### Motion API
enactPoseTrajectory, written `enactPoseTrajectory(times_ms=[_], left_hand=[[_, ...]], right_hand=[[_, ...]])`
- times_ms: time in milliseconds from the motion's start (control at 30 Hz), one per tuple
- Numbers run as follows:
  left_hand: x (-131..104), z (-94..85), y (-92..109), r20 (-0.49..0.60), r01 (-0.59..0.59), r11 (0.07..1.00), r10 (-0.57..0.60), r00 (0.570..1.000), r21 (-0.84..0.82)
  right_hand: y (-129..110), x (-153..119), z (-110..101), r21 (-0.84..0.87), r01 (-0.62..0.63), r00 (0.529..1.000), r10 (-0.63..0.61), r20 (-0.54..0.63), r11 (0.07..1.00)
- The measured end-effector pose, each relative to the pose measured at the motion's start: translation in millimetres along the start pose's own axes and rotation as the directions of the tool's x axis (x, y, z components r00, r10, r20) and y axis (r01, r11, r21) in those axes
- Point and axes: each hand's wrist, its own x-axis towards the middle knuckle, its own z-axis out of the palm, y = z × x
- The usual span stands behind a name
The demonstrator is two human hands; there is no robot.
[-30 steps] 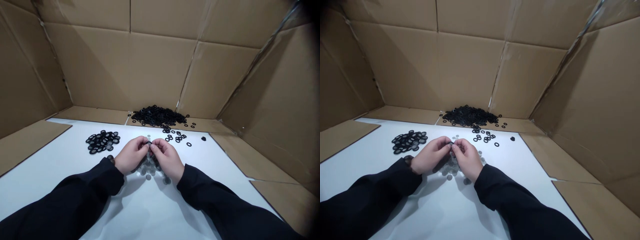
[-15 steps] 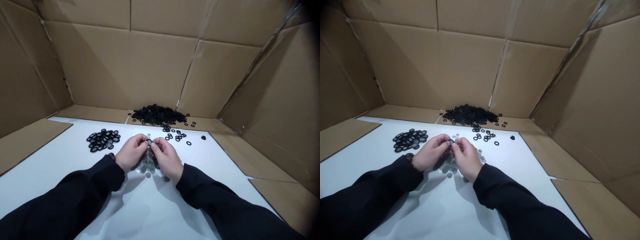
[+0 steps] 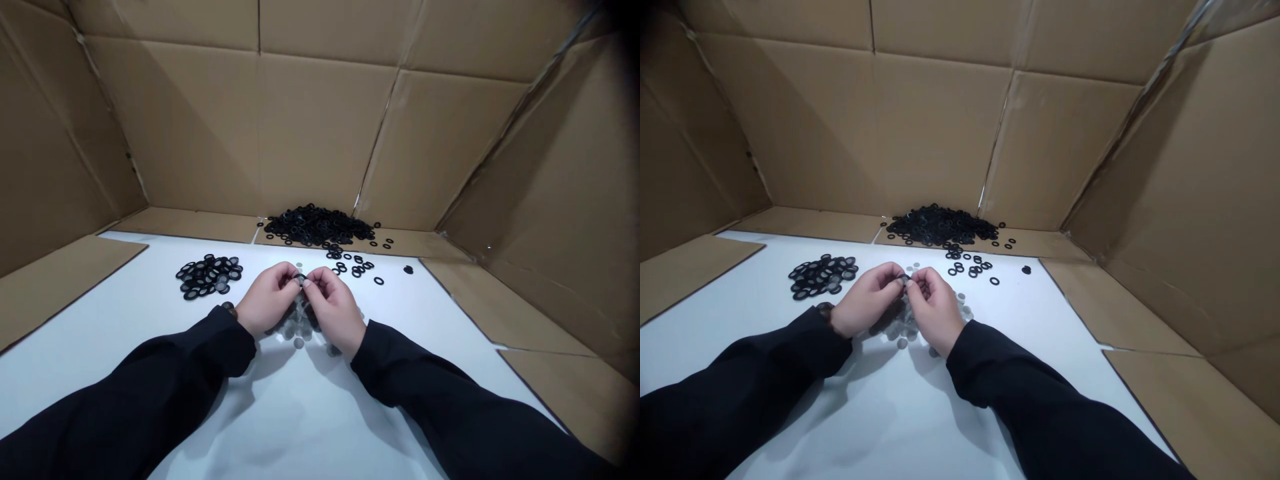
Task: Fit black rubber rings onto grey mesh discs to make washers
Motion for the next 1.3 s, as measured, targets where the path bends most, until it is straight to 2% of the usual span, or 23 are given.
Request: enactPoseTrajectory(times_ms=[167, 267, 400, 667, 800, 1033, 1300], left_hand=[[2.0, 1.1, -1.3, 0.002, -0.015, 0.992, 0.016, 1.0, -0.123], [2.8, 0.9, -2.6, 0.03, -0.01, 0.99, 0.014, 0.999, -0.141], [2.5, 0.1, -5.7, 0.066, -0.023, 0.996, 0.028, 0.997, -0.083], [1.4, -0.4, -3.7, 0.084, -0.07, 0.985, 0.057, 0.995, 0.155], [2.3, 0.4, -3.1, 0.057, -0.066, 0.981, 0.056, 0.997, 0.184], [0.7, 1.9, -6.6, -0.011, -0.043, 0.993, 0.045, 0.999, 0.114], [0.8, 3.5, -3.0, -0.012, -0.122, 0.945, 0.132, 0.991, 0.303]], right_hand=[[4.0, 0.3, 0.1, 0.016, -0.002, 1.0, 0.002, 0.007, 1.0], [3.7, 1.8, -1.9, 0.038, 0.016, 1.0, -0.017, 0.024, 0.999], [2.3, 4.0, -5.0, 0.043, 0.035, 0.999, -0.036, 0.028, 0.998], [5.3, 3.4, -7.5, -0.06, 0.022, 1.0, -0.022, 0.01, 0.998], [5.5, 3.3, -7.1, -0.067, 0.032, 0.999, -0.032, -0.01, 0.997], [6.2, 6.5, -3.8, 0.011, -0.015, 0.999, 0.014, 0.037, 1.0], [-0.6, 4.1, -4.8, -0.093, 0.068, 0.997, -0.071, -0.033, 0.993]])
